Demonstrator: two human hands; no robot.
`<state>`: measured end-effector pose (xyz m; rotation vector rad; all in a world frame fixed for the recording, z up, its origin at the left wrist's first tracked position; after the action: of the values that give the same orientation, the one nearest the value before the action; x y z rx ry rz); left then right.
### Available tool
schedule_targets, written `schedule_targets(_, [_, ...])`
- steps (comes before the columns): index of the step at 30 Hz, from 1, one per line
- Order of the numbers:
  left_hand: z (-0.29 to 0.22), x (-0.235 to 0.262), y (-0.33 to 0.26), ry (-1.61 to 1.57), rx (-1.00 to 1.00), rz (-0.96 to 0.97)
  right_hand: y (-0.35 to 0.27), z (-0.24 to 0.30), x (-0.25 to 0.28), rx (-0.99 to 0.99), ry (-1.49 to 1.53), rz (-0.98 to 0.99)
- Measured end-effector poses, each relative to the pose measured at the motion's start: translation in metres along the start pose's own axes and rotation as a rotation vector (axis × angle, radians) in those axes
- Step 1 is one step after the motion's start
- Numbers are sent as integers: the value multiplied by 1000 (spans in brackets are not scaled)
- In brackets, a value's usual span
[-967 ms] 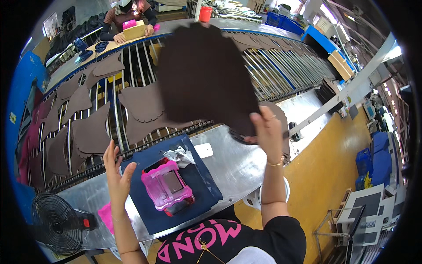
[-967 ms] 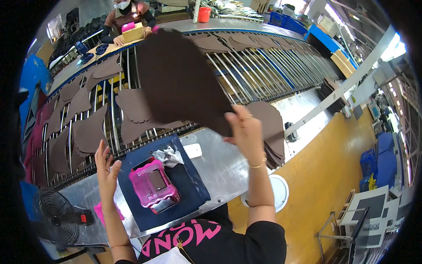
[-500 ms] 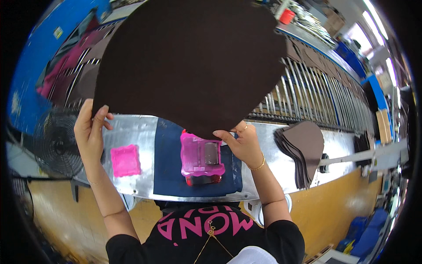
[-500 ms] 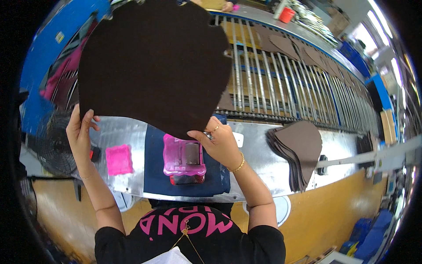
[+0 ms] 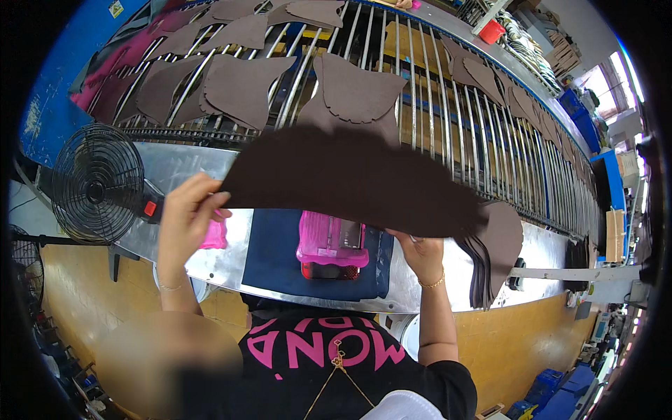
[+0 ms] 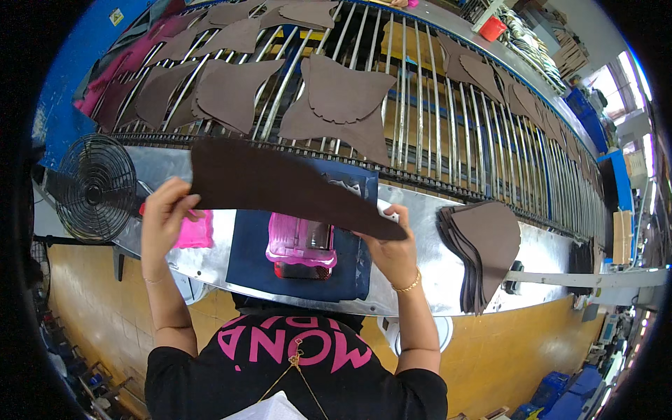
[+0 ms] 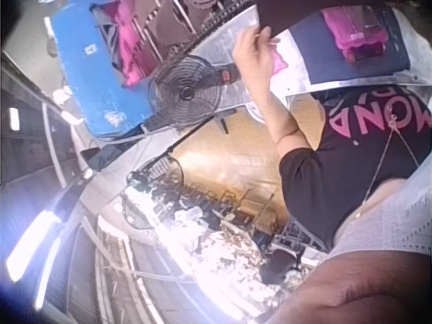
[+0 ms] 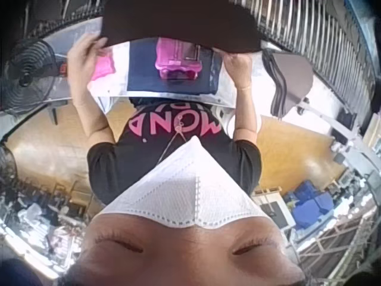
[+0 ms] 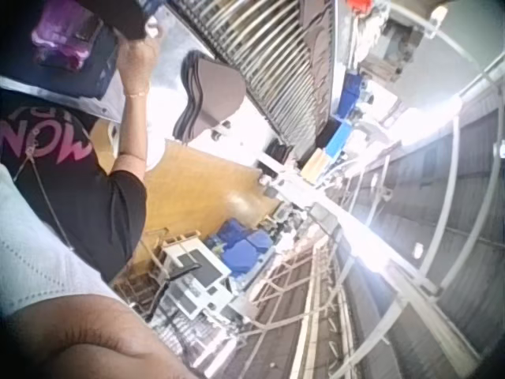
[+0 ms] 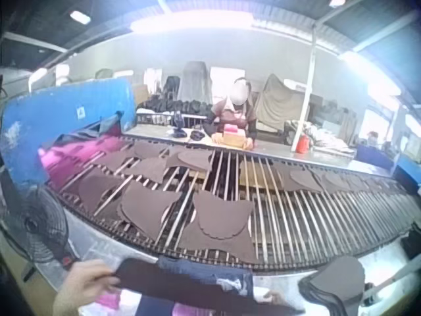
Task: The person repeatedly picks brown fabric pieces from a conveyor belt and stacks them on a table. The person handles the pieces one at a time, placing them in a neat pile.
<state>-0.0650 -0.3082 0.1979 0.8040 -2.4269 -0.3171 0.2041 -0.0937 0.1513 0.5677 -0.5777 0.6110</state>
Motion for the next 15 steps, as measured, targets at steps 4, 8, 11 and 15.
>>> schedule_targets(4, [-1,-56,11,40,-39,207,-29,-25,23,48,-78,18])
schedule_targets(8, [-32,-102,29,193,-300,348,-63,-55,56,-125,-95,-31])
schedule_targets(11, [-51,-136,36,207,-463,449,-87,-81,96,-252,-38,-204])
schedule_targets(15, [-70,-181,47,206,-559,572,-128,-121,159,-499,93,-386])
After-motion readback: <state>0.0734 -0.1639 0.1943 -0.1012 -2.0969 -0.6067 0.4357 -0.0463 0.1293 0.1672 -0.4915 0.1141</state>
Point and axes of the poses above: each hand's wrist, its own y-axis towards the middle knuckle, its own x-axis out of the back of the hand, z = x × y, the point moved 8 cm from there along y, towards the middle knuckle, and after that the axes turned 11 degrees about -x, right-handed, at the moved point
